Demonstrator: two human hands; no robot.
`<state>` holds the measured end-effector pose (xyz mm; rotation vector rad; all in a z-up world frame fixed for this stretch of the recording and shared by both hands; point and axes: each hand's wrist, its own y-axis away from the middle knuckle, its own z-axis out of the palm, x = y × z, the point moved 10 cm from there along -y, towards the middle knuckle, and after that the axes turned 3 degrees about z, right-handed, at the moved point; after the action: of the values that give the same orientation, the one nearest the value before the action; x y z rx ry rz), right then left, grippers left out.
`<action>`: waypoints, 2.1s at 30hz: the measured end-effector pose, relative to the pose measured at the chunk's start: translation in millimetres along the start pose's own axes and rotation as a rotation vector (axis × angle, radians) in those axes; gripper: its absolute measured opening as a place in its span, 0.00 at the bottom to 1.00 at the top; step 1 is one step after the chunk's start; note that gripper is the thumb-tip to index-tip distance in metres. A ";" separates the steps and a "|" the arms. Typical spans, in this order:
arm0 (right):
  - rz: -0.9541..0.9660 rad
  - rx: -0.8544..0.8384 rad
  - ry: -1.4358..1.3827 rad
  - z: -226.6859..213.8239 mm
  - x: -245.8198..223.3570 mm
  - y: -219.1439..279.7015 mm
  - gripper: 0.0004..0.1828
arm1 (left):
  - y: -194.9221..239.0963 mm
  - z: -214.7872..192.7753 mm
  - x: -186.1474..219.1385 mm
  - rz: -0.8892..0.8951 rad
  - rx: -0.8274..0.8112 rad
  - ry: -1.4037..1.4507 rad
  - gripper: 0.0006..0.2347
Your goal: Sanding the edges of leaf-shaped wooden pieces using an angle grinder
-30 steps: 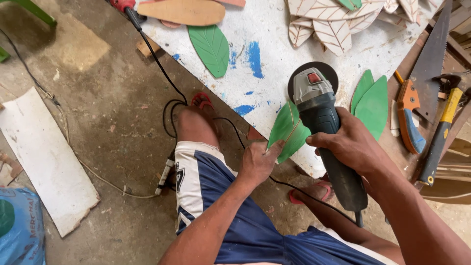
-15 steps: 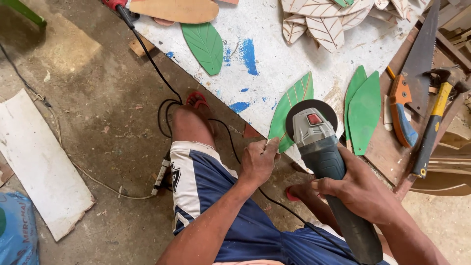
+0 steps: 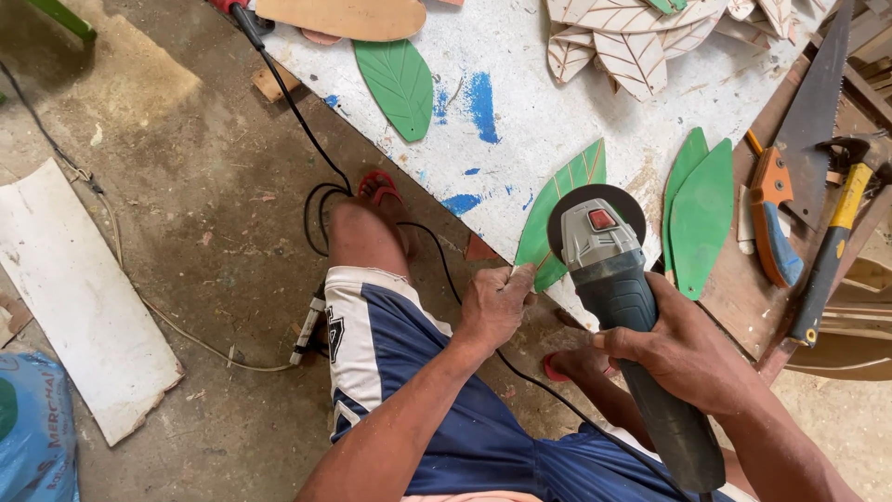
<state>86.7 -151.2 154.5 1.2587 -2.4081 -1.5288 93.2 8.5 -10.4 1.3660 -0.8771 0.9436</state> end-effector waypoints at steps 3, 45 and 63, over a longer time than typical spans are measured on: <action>-0.012 0.022 0.066 -1.6 -4.9 -5.3 0.25 | 0.3 0.6 3.2 0.008 -0.031 0.004 0.23; -0.144 0.050 0.284 2.8 -0.6 11.9 0.28 | 8.5 -12.7 18.5 0.179 0.172 0.030 0.21; -0.303 0.083 0.052 -0.1 -49.8 -14.3 0.33 | 20.9 -5.6 26.6 -0.033 0.012 0.000 0.18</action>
<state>129.0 -122.4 162.3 1.7248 -2.3559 -1.4486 84.1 14.6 22.0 1.3863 -0.8477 0.9246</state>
